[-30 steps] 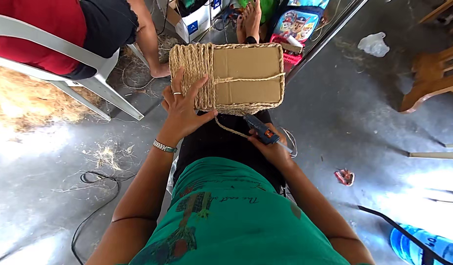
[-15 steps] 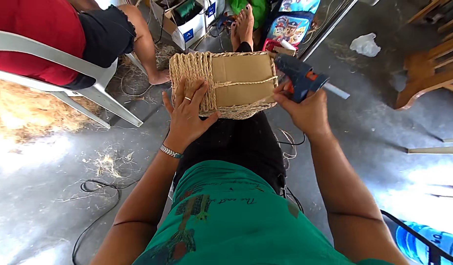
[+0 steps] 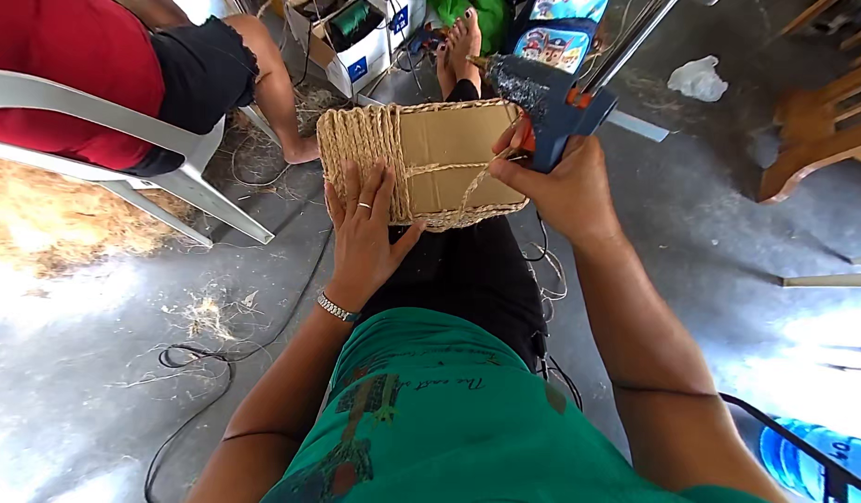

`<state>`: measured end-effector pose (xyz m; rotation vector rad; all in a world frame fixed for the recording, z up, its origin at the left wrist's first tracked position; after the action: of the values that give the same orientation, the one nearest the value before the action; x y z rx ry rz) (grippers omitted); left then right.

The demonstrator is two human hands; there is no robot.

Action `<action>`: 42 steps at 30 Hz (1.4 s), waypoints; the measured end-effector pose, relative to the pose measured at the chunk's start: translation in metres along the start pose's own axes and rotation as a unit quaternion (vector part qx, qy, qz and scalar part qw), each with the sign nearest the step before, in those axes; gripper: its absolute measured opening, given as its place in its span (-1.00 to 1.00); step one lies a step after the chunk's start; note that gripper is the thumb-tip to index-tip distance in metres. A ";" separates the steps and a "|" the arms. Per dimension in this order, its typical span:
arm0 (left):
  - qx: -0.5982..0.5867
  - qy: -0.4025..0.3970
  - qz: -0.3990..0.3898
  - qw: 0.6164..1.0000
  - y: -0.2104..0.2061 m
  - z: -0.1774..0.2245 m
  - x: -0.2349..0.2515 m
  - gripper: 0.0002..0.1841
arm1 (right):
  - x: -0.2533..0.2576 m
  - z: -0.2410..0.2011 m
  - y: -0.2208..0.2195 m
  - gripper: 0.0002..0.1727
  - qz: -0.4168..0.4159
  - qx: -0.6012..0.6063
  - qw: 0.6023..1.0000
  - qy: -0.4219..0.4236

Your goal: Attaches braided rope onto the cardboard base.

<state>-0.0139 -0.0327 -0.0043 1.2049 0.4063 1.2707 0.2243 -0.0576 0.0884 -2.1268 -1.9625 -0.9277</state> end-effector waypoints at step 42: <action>-0.093 -0.037 0.095 0.990 0.005 -0.002 -0.005 -0.81 | -0.005 0.064 -0.015 -0.73 0.064 0.039 0.995 -0.061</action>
<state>-0.0193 -0.0368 -0.0021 1.1469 0.1165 1.3889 0.2330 -0.0298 0.0296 -2.2831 -1.8539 -0.7056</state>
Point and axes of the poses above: each hand's wrist, its own x-axis towards the middle knuckle, its own y-axis out of the back of the hand, z = x × y, the point moved 8 cm from there along x, towards the middle knuckle, and after that the axes turned 6 degrees about y, right-handed, at the moved point
